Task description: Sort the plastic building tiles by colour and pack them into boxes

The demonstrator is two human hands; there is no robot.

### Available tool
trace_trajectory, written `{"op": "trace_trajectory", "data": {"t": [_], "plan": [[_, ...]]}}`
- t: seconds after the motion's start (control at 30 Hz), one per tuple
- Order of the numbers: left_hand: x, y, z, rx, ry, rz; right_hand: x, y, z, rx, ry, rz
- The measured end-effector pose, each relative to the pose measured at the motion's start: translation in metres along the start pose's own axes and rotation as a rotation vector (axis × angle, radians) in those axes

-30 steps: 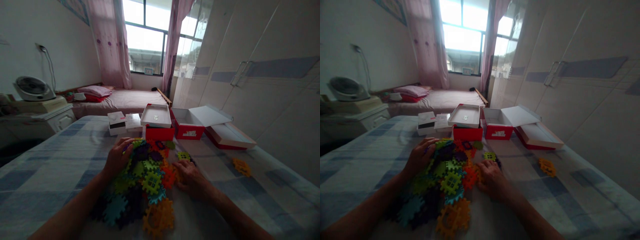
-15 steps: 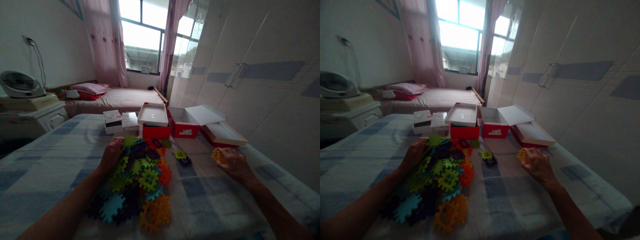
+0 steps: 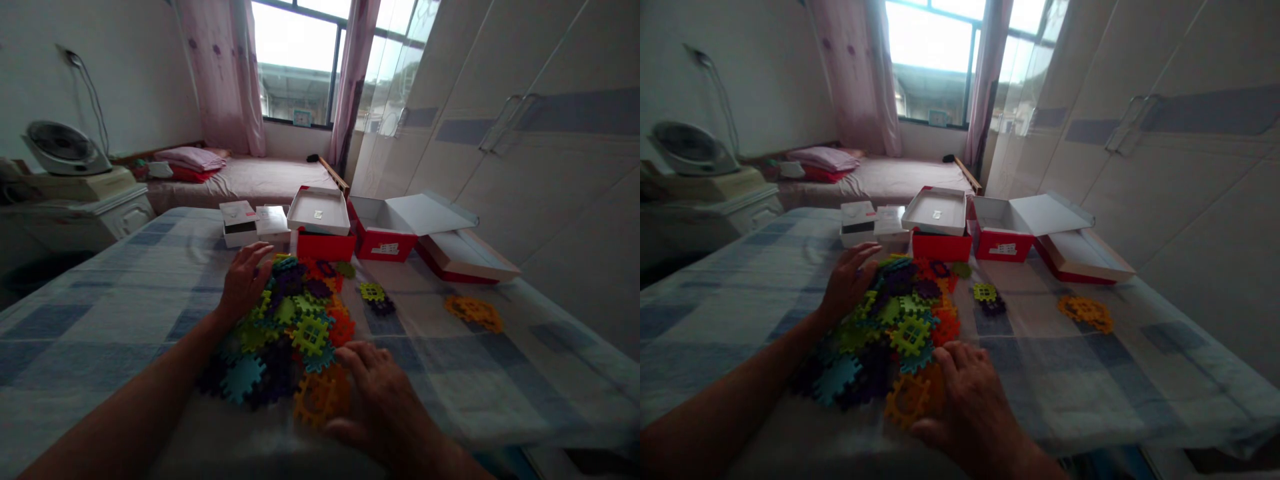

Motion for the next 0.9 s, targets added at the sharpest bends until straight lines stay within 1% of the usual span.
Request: {"op": "trace_trajectory", "data": {"t": [0.07, 0.13, 0.23, 0.3, 0.37, 0.47, 0.53, 0.57, 0.63, 0.7, 0.8, 0.9], "plan": [[-0.020, 0.003, -0.003, 0.049, -0.024, 0.151, -0.001, 0.003, 0.006, -0.028, -0.002, 0.027], [-0.041, 0.003, -0.002, 0.118, -0.079, 0.302, -0.009, 0.008, 0.007, -0.013, 0.014, 0.069], [-0.074, -0.001, 0.005, 0.275, -0.199, 0.496, -0.026, 0.011, 0.005, 0.027, 0.079, 0.151], [-0.093, -0.007, 0.011, 0.384, -0.268, 0.594, -0.039, 0.012, 0.002, 0.044, 0.144, 0.201], [-0.105, -0.011, 0.016, 0.465, -0.310, 0.645, -0.051, 0.013, -0.002, 0.058, 0.201, 0.240], [-0.106, -0.013, 0.021, 0.506, -0.324, 0.624, -0.068, 0.013, -0.014, 0.044, 0.274, 0.327], [-0.101, -0.012, 0.022, 0.485, -0.323, 0.589, -0.072, 0.013, -0.022, 0.021, 0.358, 0.392], [-0.099, -0.012, 0.023, 0.472, -0.323, 0.573, -0.070, 0.012, -0.025, 0.020, 0.411, 0.399], [-0.095, -0.011, 0.024, 0.445, -0.323, 0.546, -0.057, 0.009, -0.026, 0.038, 0.500, 0.338], [-0.092, -0.010, 0.025, 0.421, -0.319, 0.522, -0.037, 0.006, -0.021, 0.043, 0.505, 0.218], [-0.090, -0.010, 0.025, 0.386, -0.313, 0.491, -0.011, 0.003, -0.004, -0.011, 0.371, 0.054], [-0.088, -0.010, 0.025, 0.363, -0.304, 0.477, -0.001, 0.001, 0.011, -0.093, 0.244, -0.019]]}}
Point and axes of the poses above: each hand's wrist, its own y-axis towards the middle knuckle, its own z-axis out of the palm, x = y × z, the point moved 5 cm from there along y, towards the middle knuckle, and after that the axes turned 12 degrees about z, right-handed, at the moved point
